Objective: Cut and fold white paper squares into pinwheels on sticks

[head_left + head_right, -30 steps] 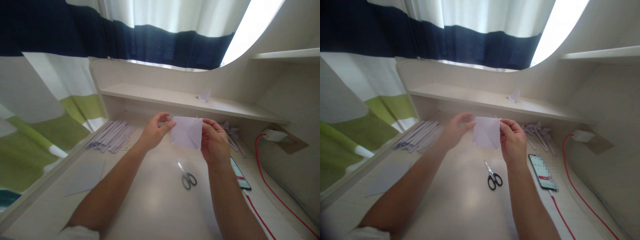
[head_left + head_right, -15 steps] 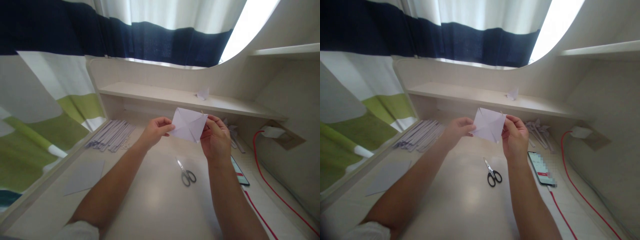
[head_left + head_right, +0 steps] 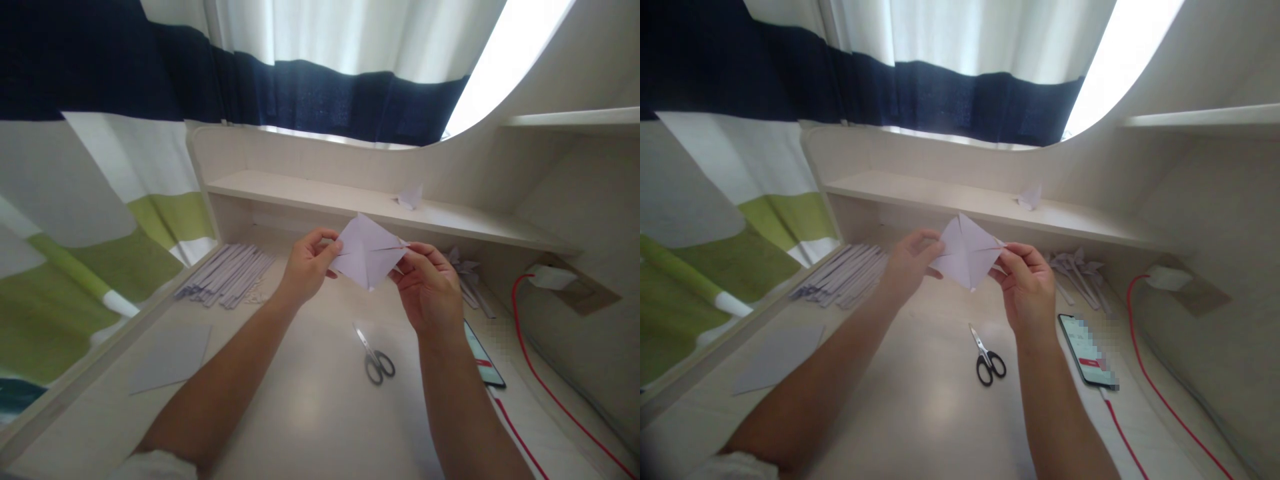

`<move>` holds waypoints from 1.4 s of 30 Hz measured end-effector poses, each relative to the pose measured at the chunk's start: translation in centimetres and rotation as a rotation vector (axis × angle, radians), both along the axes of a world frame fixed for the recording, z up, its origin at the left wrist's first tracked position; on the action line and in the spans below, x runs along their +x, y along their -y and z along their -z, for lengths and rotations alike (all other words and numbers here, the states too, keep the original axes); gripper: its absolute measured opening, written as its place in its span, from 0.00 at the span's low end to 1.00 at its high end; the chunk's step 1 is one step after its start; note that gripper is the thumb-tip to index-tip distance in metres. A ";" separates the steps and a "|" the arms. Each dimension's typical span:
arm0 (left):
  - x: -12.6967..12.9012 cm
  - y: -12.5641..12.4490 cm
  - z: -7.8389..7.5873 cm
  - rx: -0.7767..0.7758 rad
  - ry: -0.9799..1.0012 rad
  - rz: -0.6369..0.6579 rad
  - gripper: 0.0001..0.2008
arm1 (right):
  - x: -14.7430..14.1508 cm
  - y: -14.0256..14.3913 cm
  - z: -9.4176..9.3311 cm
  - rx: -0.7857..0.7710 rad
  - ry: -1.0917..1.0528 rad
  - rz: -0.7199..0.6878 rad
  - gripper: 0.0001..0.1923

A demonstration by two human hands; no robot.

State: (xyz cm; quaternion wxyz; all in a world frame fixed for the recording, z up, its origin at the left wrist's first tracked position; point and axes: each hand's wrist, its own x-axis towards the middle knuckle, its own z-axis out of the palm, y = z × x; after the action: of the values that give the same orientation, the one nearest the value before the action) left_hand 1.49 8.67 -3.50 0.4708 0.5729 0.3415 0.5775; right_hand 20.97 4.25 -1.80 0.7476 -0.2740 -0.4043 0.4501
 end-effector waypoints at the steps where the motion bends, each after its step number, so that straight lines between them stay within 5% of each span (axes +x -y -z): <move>1: -0.1 0.0 0.0 0.008 -0.005 -0.006 0.15 | 0.0 0.1 0.0 -0.003 0.007 -0.004 0.06; 14: -0.6 1.8 -2.3 0.128 -0.064 0.012 0.06 | 0.0 0.6 -0.1 0.016 0.054 -0.006 0.06; 20: -0.8 1.9 -2.1 0.106 -0.084 0.070 0.05 | -0.3 1.0 -0.2 0.031 0.137 0.015 0.05; 32: -1.3 3.8 -3.8 0.232 -0.248 0.033 0.09 | -0.4 1.8 -0.2 0.092 0.306 0.119 0.05; 42: -1.2 4.7 -3.4 0.415 -0.320 -0.112 0.09 | -1.0 4.1 -1.0 0.198 0.540 0.167 0.07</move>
State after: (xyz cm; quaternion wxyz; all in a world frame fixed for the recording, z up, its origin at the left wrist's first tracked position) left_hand 0.33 3.99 -0.09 0.2506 0.7212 0.3171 0.5625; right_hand 19.93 0.16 -0.78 0.6706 -0.3419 -0.6064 0.2562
